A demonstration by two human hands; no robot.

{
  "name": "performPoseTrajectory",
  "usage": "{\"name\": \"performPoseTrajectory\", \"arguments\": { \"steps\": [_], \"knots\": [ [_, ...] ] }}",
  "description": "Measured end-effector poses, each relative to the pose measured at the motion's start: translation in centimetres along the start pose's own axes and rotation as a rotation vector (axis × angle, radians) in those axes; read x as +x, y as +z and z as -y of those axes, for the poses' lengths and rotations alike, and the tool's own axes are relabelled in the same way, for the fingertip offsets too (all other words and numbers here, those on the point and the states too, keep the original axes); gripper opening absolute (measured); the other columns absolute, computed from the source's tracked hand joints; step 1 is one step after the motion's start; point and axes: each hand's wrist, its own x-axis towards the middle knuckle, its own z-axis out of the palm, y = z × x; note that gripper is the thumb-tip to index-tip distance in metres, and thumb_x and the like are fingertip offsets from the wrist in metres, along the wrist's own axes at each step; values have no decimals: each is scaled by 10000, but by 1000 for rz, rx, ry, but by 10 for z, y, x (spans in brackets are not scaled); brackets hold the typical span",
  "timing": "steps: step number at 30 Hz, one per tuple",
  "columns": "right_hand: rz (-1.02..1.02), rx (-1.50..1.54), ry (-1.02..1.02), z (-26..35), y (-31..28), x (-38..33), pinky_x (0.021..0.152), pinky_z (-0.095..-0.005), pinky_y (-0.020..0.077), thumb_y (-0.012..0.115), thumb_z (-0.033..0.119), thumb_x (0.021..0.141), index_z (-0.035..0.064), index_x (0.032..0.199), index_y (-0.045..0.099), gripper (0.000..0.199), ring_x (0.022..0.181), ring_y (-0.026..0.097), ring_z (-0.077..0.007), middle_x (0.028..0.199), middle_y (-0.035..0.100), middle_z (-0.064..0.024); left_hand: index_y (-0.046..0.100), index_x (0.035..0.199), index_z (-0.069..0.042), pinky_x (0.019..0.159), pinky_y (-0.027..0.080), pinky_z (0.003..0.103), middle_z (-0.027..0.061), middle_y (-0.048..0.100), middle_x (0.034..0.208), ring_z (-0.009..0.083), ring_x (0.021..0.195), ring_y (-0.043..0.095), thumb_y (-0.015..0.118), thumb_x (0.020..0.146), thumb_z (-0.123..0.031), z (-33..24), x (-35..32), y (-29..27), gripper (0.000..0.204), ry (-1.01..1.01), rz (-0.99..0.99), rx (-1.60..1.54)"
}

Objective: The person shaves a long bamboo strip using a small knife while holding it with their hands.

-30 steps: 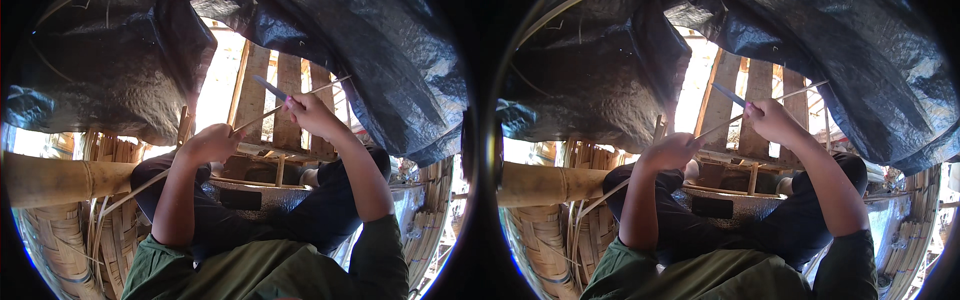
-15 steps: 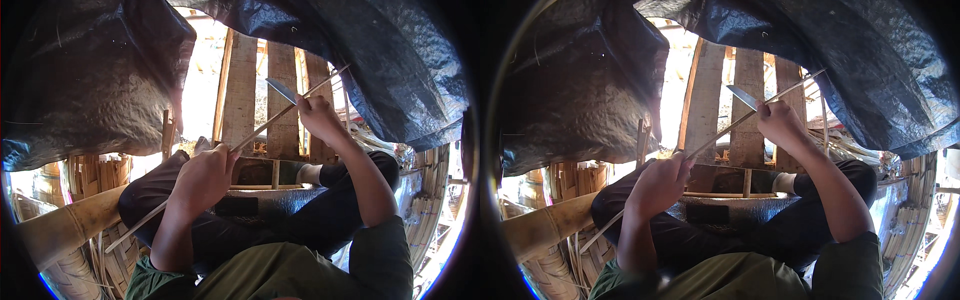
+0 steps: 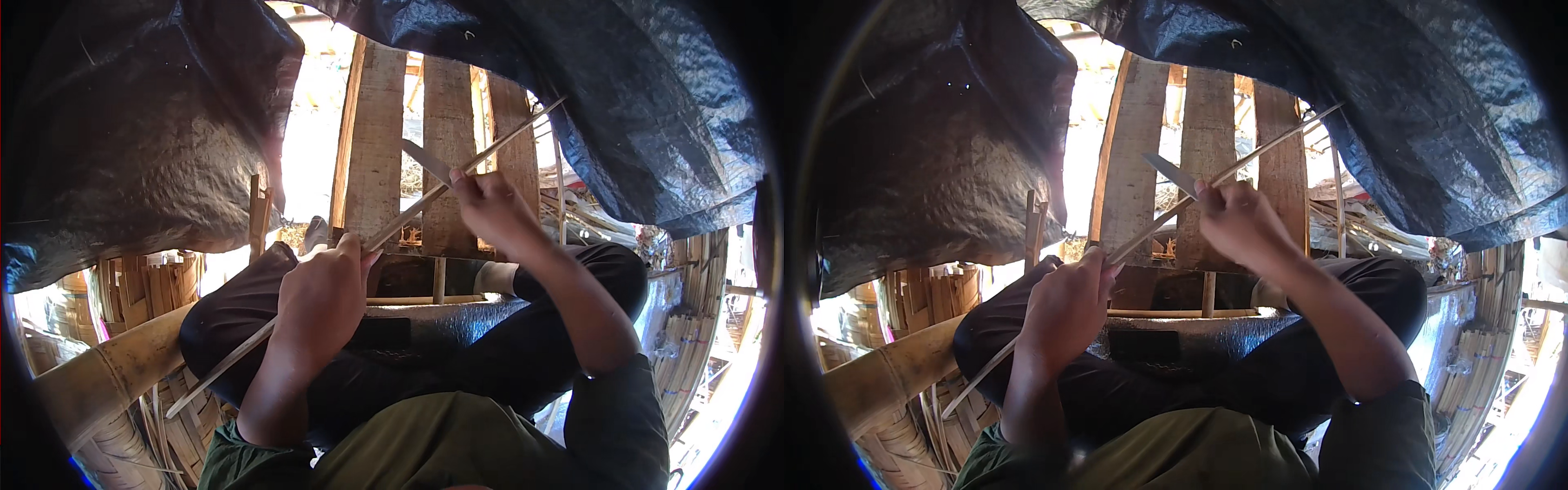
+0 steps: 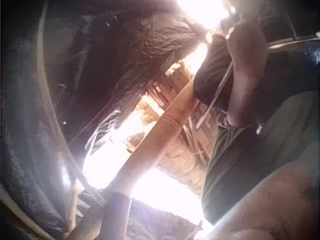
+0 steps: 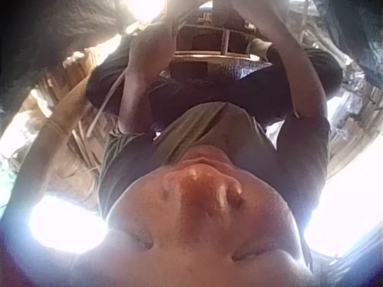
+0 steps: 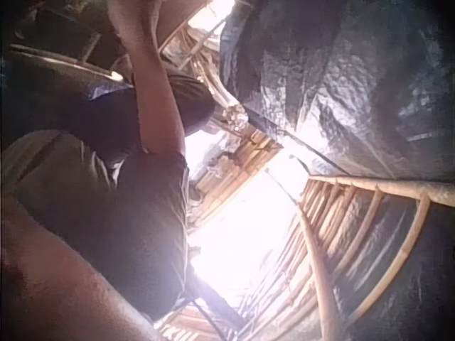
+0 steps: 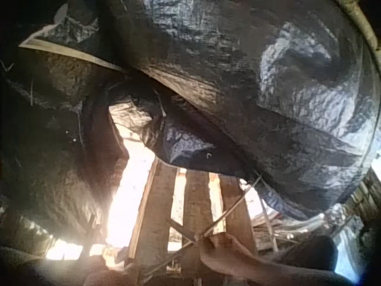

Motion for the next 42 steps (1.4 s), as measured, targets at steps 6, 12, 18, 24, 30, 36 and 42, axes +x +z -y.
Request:
{"name": "performPoseTrajectory", "arguments": {
  "steps": [6,12,18,24,30,36,42],
  "knots": [
    [-163,-41,72,-16,1,7,535,-420,471,451,361,996,-59,749,652,527,515,615,-275,578,593,-175,556,972,-5,658,505,519,212,655,711,415,737,668,498,991,-215,-1,-4,4,219,2,-62,33],
    [19,54,230,-17,-11,11,611,-471,486,463,391,999,-47,689,610,556,599,647,-332,608,608,-209,537,931,-8,614,526,487,190,660,714,377,710,686,470,1011,-264,-2,-5,7,277,26,-77,118],
    [90,105,208,-23,-23,12,583,-458,477,440,423,1006,-34,669,586,586,555,619,-291,614,607,-186,527,940,6,634,519,503,203,658,709,391,713,680,465,1013,-262,-4,-7,6,284,24,-9,94],
    [-10,43,224,-22,-14,-2,612,-450,486,440,405,1008,-45,750,629,552,630,667,-303,644,627,-195,537,904,1,642,458,501,224,609,674,412,716,634,500,991,-227,-1,-3,3,246,91,-13,-42],
    [-14,72,140,-22,-10,-8,608,-476,469,439,361,1014,-33,781,622,493,595,631,-365,605,592,-202,519,945,11,625,475,515,221,618,676,424,704,647,495,1005,-226,0,6,19,246,228,-114,-116],
    [-38,46,50,-29,-8,-9,592,-469,462,454,345,1010,-38,786,626,476,599,628,-364,594,581,-211,518,1040,-26,628,458,489,200,634,773,414,744,640,509,990,-165,-12,-4,16,149,238,-74,-183],
    [-60,103,-12,-37,-16,-5,601,-433,472,503,294,998,-21,851,658,380,631,653,-321,703,641,-200,540,1131,-56,628,467,486,188,641,775,393,744,654,511,987,-163,-11,-1,17,182,284,-157,-157]
  ]
}}
